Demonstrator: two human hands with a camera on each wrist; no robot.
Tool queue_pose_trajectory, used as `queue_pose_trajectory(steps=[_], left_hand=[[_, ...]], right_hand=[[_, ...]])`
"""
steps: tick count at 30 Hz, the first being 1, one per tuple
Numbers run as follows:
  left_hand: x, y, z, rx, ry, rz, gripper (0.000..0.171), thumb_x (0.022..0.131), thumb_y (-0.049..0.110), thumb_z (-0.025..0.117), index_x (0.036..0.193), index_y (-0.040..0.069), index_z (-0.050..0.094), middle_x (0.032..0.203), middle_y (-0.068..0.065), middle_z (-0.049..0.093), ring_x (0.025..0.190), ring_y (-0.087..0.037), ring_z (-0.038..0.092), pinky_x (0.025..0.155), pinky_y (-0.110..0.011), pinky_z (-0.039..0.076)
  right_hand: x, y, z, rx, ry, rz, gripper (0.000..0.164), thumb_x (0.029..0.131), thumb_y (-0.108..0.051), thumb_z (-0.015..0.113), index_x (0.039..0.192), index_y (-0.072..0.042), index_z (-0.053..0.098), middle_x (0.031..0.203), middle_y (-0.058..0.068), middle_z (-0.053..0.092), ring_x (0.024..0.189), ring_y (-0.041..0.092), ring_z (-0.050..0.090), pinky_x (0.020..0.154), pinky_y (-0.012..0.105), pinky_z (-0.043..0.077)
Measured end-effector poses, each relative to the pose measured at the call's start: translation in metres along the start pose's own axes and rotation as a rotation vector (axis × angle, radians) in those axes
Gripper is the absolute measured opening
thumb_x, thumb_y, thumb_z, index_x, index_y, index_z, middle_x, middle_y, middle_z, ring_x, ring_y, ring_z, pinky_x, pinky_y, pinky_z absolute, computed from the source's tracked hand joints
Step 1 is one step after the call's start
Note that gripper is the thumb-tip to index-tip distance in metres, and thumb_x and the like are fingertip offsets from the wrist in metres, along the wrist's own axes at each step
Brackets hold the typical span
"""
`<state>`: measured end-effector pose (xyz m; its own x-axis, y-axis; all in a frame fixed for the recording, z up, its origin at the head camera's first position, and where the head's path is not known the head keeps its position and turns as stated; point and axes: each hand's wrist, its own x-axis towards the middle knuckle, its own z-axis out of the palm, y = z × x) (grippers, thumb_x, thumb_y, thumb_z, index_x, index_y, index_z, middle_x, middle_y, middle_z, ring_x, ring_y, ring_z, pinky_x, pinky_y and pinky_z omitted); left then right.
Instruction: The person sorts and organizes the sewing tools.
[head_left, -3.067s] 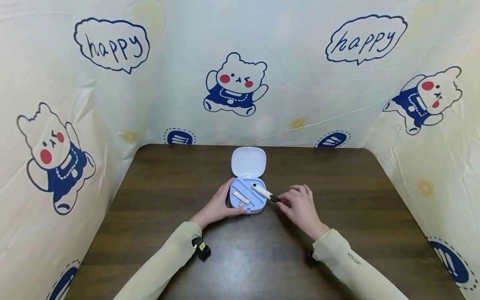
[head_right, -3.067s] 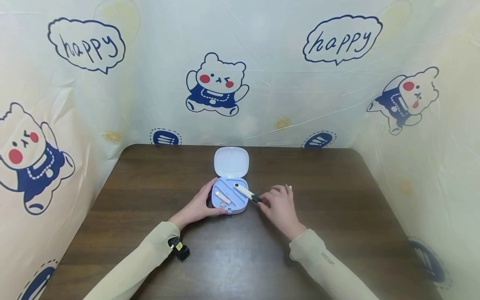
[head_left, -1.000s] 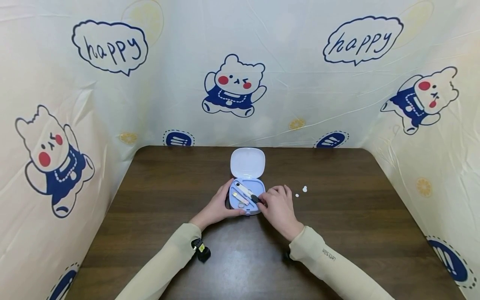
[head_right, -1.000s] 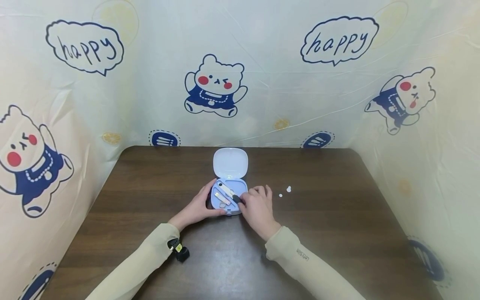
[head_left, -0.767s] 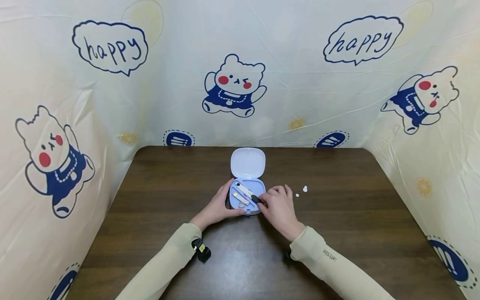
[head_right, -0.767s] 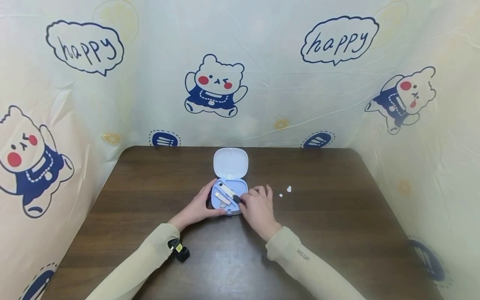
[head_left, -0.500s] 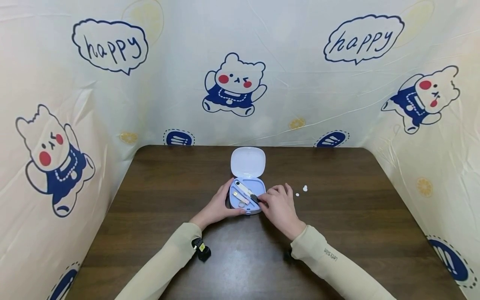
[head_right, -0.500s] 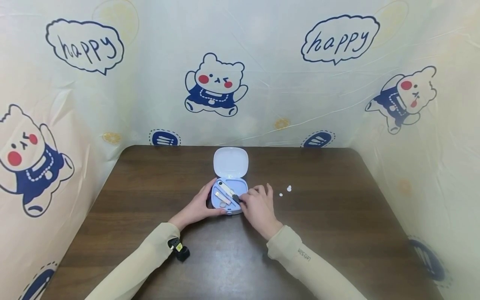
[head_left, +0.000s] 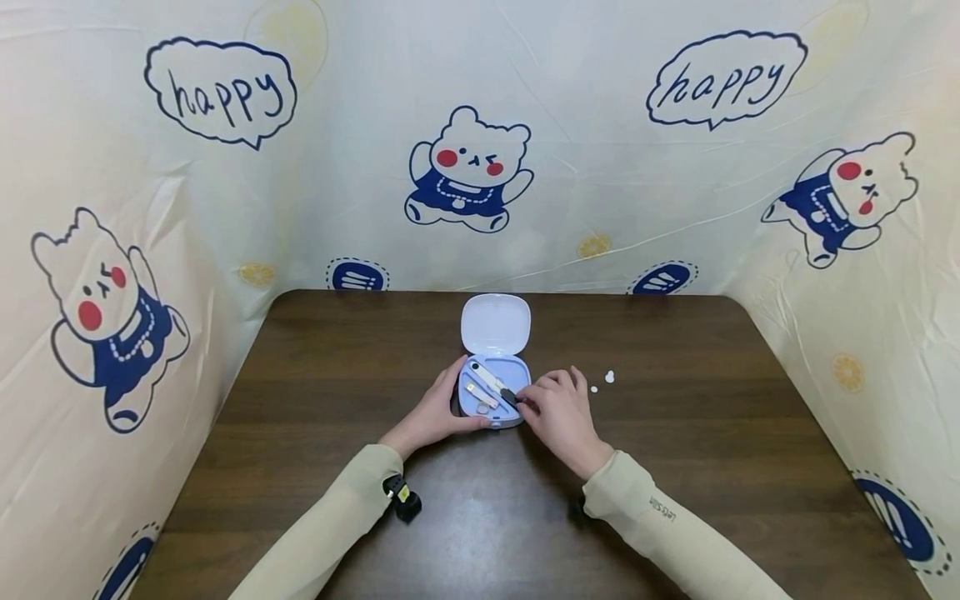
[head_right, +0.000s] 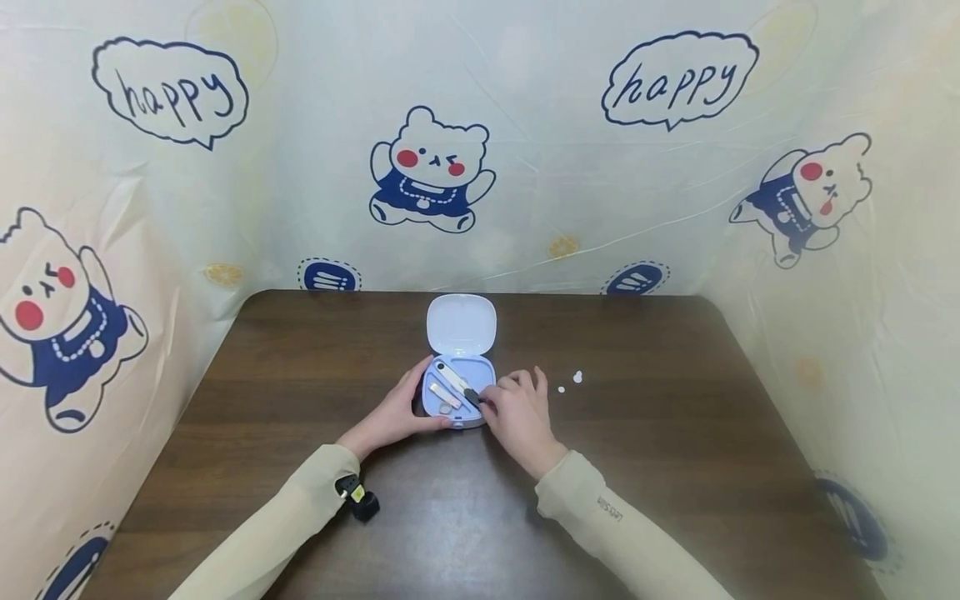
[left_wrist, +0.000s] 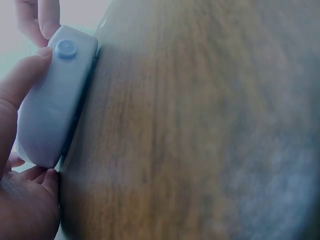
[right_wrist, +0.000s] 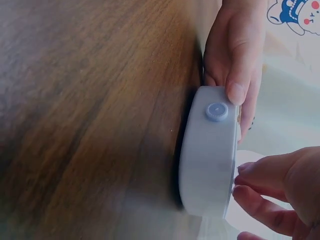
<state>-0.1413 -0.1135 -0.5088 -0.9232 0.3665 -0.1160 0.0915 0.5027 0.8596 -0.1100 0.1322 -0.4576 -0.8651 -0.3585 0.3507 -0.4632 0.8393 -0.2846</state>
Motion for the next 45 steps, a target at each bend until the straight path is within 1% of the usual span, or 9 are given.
queue_pose_trajectory(steps=[4,9,11,19,25,29,33,38,45], left_hand=[[0.000,-0.001,0.000,0.008,-0.002,-0.001,0.122,0.079,0.054,0.089,0.168,0.021,0.013,0.169,-0.013,0.023,0.153,-0.030,0.030,0.122,-0.055,0.028],[0.001,-0.002,0.000,0.006,0.002,0.004,0.123,0.078,0.054,0.089,0.168,0.020,0.012,0.170,-0.013,0.022,0.154,-0.030,0.028,0.122,-0.056,0.028],[0.001,-0.002,0.000,0.002,-0.001,0.001,0.124,0.078,0.053,0.090,0.168,0.021,0.012,0.170,-0.012,0.022,0.154,-0.030,0.028,0.123,-0.055,0.028],[0.001,-0.001,0.000,-0.006,0.003,0.009,0.122,0.079,0.051,0.090,0.168,0.019,0.013,0.169,-0.014,0.024,0.153,-0.031,0.029,0.122,-0.056,0.028],[0.001,-0.001,-0.001,-0.005,0.003,0.013,0.121,0.079,0.050,0.090,0.168,0.018,0.014,0.169,-0.015,0.023,0.154,-0.033,0.028,0.122,-0.058,0.028],[0.001,-0.001,-0.001,-0.006,0.000,0.012,0.122,0.079,0.050,0.090,0.168,0.018,0.013,0.170,-0.014,0.023,0.154,-0.032,0.027,0.122,-0.057,0.028],[0.002,-0.001,-0.001,-0.005,0.000,0.013,0.121,0.079,0.051,0.089,0.168,0.019,0.013,0.170,-0.013,0.022,0.154,-0.031,0.027,0.122,-0.057,0.027],[0.002,0.001,-0.002,0.002,-0.001,0.006,0.121,0.079,0.051,0.090,0.168,0.021,0.013,0.170,-0.013,0.023,0.154,-0.030,0.027,0.123,-0.056,0.027],[-0.001,0.002,-0.001,-0.001,0.001,-0.004,0.121,0.079,0.051,0.090,0.168,0.021,0.013,0.170,-0.013,0.022,0.155,-0.031,0.027,0.123,-0.057,0.026]], right_hand=[[-0.002,0.006,-0.001,0.007,0.041,-0.003,0.008,0.086,-0.016,0.086,0.093,-0.015,0.083,0.087,0.001,0.076,0.099,0.030,0.060,0.110,0.074,0.030],[-0.005,0.016,-0.004,0.026,0.065,0.013,0.012,0.086,-0.017,0.088,0.097,-0.016,0.083,0.087,0.000,0.077,0.099,0.029,0.060,0.112,0.073,0.028],[-0.006,0.020,-0.006,0.033,0.063,0.031,0.013,0.086,-0.017,0.088,0.098,-0.016,0.084,0.088,0.000,0.078,0.100,0.029,0.059,0.113,0.072,0.027],[-0.010,0.041,-0.012,0.067,0.037,0.112,0.009,0.088,-0.017,0.086,0.096,-0.017,0.082,0.091,0.001,0.078,0.107,0.032,0.058,0.115,0.070,0.023],[-0.015,0.059,-0.017,0.067,0.040,0.143,0.009,0.088,-0.017,0.086,0.096,-0.016,0.082,0.092,0.004,0.078,0.110,0.036,0.058,0.113,0.072,0.024],[-0.017,0.075,-0.019,0.061,0.035,0.164,0.009,0.089,-0.015,0.084,0.098,-0.015,0.082,0.093,0.006,0.077,0.112,0.038,0.058,0.112,0.071,0.025],[-0.019,0.093,-0.020,0.055,0.003,0.197,0.008,0.091,-0.015,0.082,0.100,-0.014,0.082,0.097,0.008,0.077,0.113,0.039,0.057,0.112,0.070,0.026],[-0.018,0.112,-0.022,0.055,-0.059,0.237,0.010,0.093,-0.017,0.080,0.103,-0.015,0.081,0.105,0.010,0.077,0.118,0.041,0.053,0.111,0.069,0.025],[-0.014,0.132,-0.024,0.047,-0.157,0.255,0.009,0.094,-0.019,0.079,0.102,-0.015,0.081,0.107,0.011,0.076,0.122,0.044,0.050,0.110,0.072,0.022]])
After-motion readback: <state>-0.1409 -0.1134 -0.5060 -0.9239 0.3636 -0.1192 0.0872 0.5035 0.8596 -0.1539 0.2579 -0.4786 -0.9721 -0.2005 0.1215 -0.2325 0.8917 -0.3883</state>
